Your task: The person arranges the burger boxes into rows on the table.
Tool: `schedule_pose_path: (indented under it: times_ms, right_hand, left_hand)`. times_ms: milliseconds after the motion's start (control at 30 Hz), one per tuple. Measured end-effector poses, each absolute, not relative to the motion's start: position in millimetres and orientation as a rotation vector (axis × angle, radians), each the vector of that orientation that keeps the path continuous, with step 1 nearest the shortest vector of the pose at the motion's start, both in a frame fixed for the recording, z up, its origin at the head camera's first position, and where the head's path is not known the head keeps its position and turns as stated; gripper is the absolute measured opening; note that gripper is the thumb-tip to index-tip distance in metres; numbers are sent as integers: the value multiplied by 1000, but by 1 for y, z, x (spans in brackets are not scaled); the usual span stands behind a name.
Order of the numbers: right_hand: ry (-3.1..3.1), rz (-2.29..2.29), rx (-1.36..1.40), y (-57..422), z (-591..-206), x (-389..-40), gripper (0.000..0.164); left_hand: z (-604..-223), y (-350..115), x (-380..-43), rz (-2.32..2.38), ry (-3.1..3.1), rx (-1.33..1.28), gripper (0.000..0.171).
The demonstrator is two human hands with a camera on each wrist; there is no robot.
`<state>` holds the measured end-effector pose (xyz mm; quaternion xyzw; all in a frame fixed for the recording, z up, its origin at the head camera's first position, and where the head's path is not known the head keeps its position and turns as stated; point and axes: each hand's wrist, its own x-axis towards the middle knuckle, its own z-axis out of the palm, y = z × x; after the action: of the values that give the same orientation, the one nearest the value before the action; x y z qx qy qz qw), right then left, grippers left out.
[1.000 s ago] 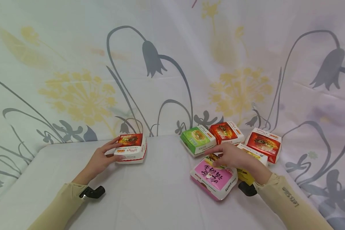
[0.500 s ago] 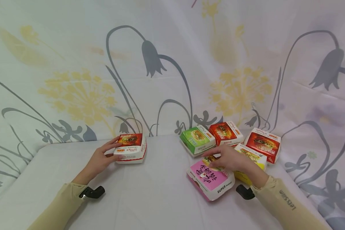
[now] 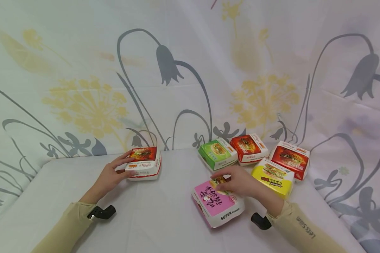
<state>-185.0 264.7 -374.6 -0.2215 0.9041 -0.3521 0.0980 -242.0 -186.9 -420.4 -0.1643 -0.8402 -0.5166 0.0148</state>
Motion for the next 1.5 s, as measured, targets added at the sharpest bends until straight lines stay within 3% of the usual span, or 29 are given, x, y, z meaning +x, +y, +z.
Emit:
schedule_pose_path:
  times_ms: [200, 567, 1167, 1500]
  right_hand:
    - [2650, -1103, -669, 249, -381, -182, 32]
    - [2644, -1205, -769, 206, -395, -179, 30]
    - [2655, -1355, -637, 146, -407, -179, 26]
    - [2645, -1389, -583, 122, -409, -181, 25]
  left_hand:
    - [-402, -180, -231, -1608, -2617, -527, 50]
    - [-432, -190, -250, -1568, -2599, -514, 52]
    - [-415, -181, -237, -1563, -2591, -495, 50]
    - [-430, -189, -248, -1523, -2597, -488, 53]
